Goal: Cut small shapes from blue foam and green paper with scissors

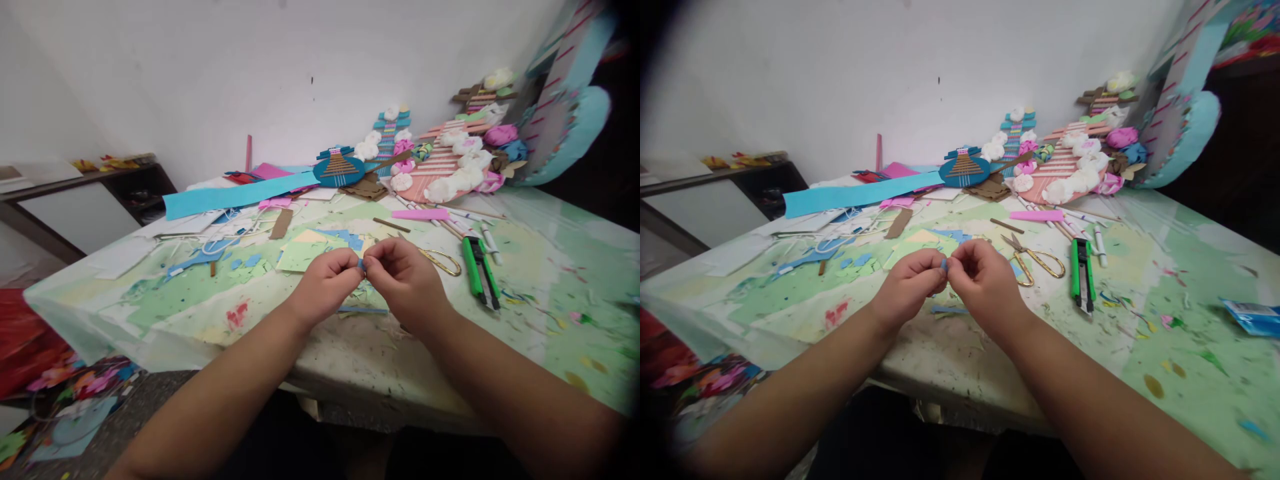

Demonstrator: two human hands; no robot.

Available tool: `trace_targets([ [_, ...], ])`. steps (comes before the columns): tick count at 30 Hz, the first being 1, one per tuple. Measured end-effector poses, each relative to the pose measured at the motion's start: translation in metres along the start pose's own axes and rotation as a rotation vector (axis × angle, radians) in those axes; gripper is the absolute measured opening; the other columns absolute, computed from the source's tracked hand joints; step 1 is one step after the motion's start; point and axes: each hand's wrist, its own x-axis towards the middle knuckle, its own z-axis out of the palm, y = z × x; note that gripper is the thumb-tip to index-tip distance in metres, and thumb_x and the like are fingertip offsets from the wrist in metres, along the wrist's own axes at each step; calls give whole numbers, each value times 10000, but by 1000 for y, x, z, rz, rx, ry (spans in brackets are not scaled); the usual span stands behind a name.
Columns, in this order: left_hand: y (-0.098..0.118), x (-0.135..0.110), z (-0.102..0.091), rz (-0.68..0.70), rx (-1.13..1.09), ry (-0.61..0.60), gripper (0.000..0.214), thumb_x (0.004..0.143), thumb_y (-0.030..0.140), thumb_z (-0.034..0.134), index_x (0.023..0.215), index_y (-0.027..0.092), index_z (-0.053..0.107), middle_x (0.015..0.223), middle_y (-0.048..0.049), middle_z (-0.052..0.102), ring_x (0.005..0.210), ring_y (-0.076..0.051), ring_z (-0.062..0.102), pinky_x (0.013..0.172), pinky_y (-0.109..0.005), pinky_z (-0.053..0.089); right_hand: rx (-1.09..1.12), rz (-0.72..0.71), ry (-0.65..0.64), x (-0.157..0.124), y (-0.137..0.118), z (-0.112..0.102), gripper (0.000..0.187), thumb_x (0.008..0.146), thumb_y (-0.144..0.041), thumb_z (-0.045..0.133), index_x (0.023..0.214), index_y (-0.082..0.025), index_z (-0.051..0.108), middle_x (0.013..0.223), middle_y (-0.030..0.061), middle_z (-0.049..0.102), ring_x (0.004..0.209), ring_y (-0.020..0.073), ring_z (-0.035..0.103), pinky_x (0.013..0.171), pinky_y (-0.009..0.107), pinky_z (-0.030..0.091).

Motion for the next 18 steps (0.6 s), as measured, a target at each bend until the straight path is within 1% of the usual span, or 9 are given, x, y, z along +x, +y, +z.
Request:
trace_targets([
  [4, -1, 1, 0, -9, 38, 5, 181, 679, 167, 427, 517, 160, 344, 473, 56, 318, 467, -56, 282, 460, -212, 240, 154, 15, -1, 3, -2, 1, 152, 686, -177, 529, 771, -197, 405, 687, -22, 493, 607, 87, 479, 518, 226, 386],
  [8, -1, 2, 1, -37, 104, 24, 204, 693, 185, 420, 512, 163, 327, 467, 56, 328, 454, -55, 280, 453, -210, 239, 171, 50, 6, 6, -1, 0, 153, 683, -180, 531, 722, -201, 385, 664, -35, 479, 585, 82, 458, 526, 234, 377],
  [14, 1, 3, 5, -55, 225, 47, 208, 705, 225, 432, 531, 168, 334, 467, 58, 341, 444, -55, 289, 444, -207, 246, 206, 104, 69, 12, 7, -1, 189, 656, -166, 536, 686, -202, 354, 597, -58, 455, 523, 71, 423, 502, 229, 342],
  [16, -1, 4, 6, -63, 216, 63, 195, 714, 236, 431, 551, 166, 350, 470, 61, 349, 437, -51, 289, 438, -203, 248, 244, 105, 86, 14, 9, -1, 209, 645, -163, 543, 667, -201, 338, 576, -66, 448, 501, 64, 407, 488, 221, 325],
  [18, -3, 5, 7, -76, 142, 76, 179, 722, 253, 434, 580, 166, 369, 471, 64, 356, 428, -47, 298, 429, -197, 254, 289, 118, 106, 16, 11, -1, 234, 639, -166, 551, 646, -199, 319, 549, -76, 440, 471, 56, 390, 473, 214, 309],
])
